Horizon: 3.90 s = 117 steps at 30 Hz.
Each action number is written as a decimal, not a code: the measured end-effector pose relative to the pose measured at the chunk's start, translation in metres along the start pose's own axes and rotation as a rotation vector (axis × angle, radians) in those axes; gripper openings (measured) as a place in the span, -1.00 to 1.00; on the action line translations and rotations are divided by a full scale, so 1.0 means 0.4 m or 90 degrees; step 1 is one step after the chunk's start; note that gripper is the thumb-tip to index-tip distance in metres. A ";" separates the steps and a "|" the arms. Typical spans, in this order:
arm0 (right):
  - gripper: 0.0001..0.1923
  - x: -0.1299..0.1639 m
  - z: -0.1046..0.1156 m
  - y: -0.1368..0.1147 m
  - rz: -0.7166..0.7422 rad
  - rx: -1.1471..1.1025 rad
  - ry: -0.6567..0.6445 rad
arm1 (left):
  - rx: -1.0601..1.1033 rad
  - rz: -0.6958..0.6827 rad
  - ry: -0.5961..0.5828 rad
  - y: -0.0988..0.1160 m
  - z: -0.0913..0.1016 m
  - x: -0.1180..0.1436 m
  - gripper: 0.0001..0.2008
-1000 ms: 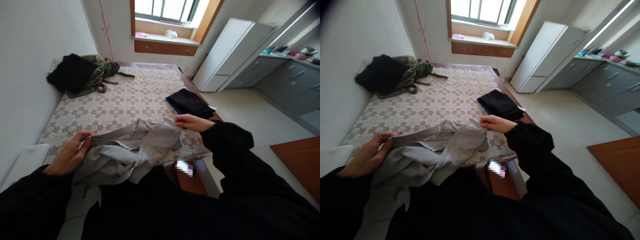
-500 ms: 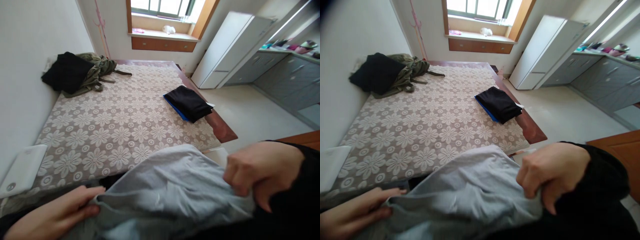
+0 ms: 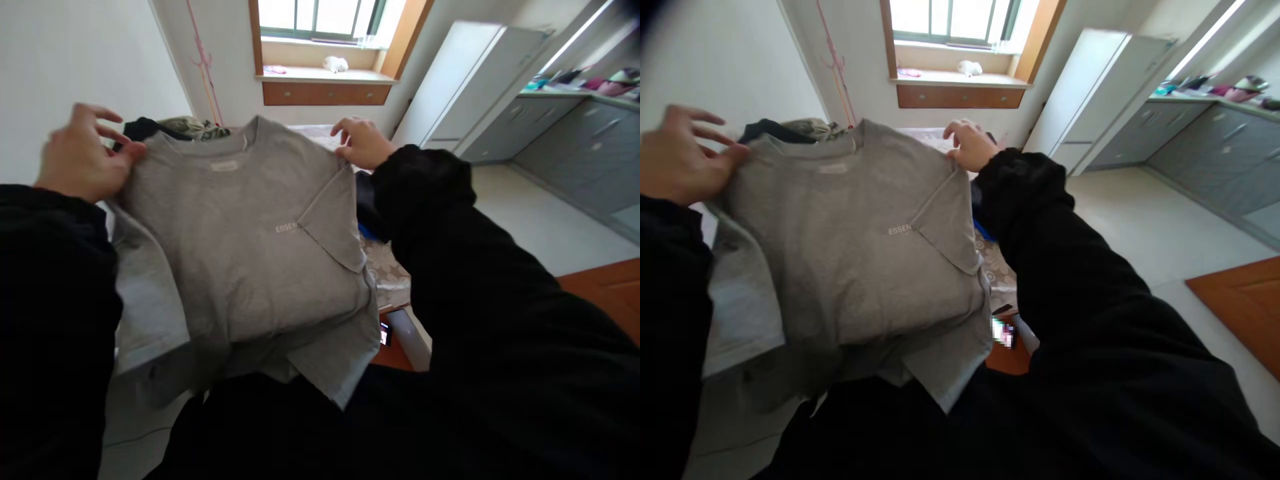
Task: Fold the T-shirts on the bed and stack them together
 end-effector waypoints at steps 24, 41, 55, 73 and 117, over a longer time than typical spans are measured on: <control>-0.52 0.613 -0.208 0.005 -0.051 -0.016 -0.151 | 0.198 0.075 -0.153 0.040 -0.155 0.679 -0.54; -0.42 0.180 -0.374 0.181 -0.079 0.079 -0.271 | 0.069 0.146 -0.308 -0.181 -0.353 0.255 -0.33; -0.68 0.103 -0.416 0.208 -0.123 0.088 -0.296 | 0.022 -0.023 -0.203 -0.085 -0.375 0.294 -0.57; -0.78 0.107 -0.336 0.276 -0.169 0.009 -0.277 | 0.232 0.263 -0.272 -0.386 -0.371 0.165 -0.62; -0.54 -0.069 -0.334 0.230 -0.147 -0.039 -0.111 | 0.196 0.176 -0.030 -0.358 -0.433 -0.030 -0.65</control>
Point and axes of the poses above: each hand's wrist, its own x-axis away from the middle knuckle, its own z-axis out of the back of the hand, y = z × x, the point moved 7 cm from there along -x, towards the middle knuckle, and after that the axes turned 10 degrees about y, right-handed, at the moved point
